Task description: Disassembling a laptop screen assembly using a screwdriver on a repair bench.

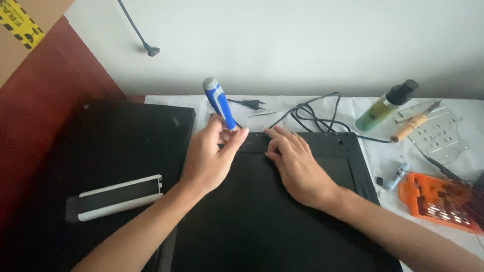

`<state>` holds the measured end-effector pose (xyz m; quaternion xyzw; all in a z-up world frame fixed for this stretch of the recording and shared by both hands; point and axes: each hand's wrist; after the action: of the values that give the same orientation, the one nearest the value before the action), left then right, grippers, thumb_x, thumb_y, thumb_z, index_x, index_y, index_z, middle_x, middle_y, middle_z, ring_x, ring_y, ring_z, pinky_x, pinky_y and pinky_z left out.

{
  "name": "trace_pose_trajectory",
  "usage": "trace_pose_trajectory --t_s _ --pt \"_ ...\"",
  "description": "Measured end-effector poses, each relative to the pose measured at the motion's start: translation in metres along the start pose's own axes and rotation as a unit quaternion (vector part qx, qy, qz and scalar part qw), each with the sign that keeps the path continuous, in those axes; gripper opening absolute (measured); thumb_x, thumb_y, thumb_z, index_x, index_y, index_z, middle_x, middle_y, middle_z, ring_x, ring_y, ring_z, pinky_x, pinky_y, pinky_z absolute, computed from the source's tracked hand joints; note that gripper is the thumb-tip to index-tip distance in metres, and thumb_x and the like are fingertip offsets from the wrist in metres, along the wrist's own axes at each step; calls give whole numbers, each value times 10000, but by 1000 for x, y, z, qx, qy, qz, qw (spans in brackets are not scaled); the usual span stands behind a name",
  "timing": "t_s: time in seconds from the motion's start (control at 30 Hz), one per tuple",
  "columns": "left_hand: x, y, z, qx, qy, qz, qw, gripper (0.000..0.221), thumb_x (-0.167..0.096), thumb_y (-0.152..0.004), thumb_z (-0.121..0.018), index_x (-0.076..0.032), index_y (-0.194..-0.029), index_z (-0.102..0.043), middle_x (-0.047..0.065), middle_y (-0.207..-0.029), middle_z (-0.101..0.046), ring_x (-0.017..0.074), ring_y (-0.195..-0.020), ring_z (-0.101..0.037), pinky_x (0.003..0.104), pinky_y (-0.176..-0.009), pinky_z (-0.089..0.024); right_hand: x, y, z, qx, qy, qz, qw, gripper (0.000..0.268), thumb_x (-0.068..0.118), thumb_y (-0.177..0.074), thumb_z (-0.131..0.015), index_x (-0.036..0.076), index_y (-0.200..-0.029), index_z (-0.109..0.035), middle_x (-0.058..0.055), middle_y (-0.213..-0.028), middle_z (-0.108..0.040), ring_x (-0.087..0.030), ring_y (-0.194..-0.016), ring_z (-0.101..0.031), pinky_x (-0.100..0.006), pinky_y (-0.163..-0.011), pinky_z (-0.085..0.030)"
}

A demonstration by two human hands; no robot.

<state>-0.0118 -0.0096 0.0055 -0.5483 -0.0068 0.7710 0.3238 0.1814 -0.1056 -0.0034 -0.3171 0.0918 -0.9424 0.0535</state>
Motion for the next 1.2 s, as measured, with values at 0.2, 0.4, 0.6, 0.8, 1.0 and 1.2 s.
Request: trace_pose_trajectory --t_s 0.2,0.4,0.6,0.8,1.0,1.2 --pt "-3 2 -2 23 1 36 999 325 -314 -1017 -633 -7 -1111 -585 167 -928 -761 335 -772 -796 436 -613 -652 -9 -5 11 17 3 57 998 100 198 -1053 -543 99 -1055 -527 -265 -1450 -583 -462 -1448 -433 -738 -1113 -263" --pt "-12 4 -2 41 20 17 999 235 -263 -999 -679 -41 -1042 -617 155 -867 -761 266 -703 -793 345 -599 -637 -11 3 17 -58 -15 79 995 111 168 -1041 -588 77 -1051 -525 -220 -1349 -669 -437 -1328 -569 -710 -1115 -298" --pt "-11 7 -8 31 40 -4 999 274 -242 -978 -711 15 -1008 -622 180 -843 -766 294 -707 -795 380 -592 -634 -30 70 66 -148 102 -53 982 116 185 -936 -728 181 -1050 -708 -53 -994 -755 -341 -1029 -725 -496 -952 -536" --pt "-7 11 -17 -6 54 -11 998 153 -136 -955 -725 -31 -1033 -645 104 -912 -767 170 -690 -752 259 -660 -658 -62 156 127 -243 139 -219 935 81 135 -986 -739 58 -1014 -734 -49 -955 -760 -153 -916 -713 -294 -819 -527" --pt "5 3 -11 -107 115 -28 987 115 -55 -1062 -627 -12 -1132 -546 160 -1025 -712 202 -904 -740 300 -845 -637 -107 192 132 -171 162 -366 900 225 202 -885 -753 156 -1102 -786 0 -1057 -797 -172 -915 -744 -329 -812 -509" --pt "3 -15 30 -62 -61 -44 995 146 -194 -1006 -646 -121 -1130 -621 75 -921 -796 188 -830 -815 303 -737 -607 -185 203 118 -98 287 -358 883 352 178 -837 -700 262 -1157 -821 -65 -851 -809 -247 -770 -739 -362 -823 -509"
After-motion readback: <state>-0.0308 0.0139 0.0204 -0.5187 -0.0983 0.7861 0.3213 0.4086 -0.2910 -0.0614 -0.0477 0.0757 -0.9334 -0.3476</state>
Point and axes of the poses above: each hand's wrist, its own y-axis away from the middle knuckle, its own z-axis out of the back of the hand, x = y × z
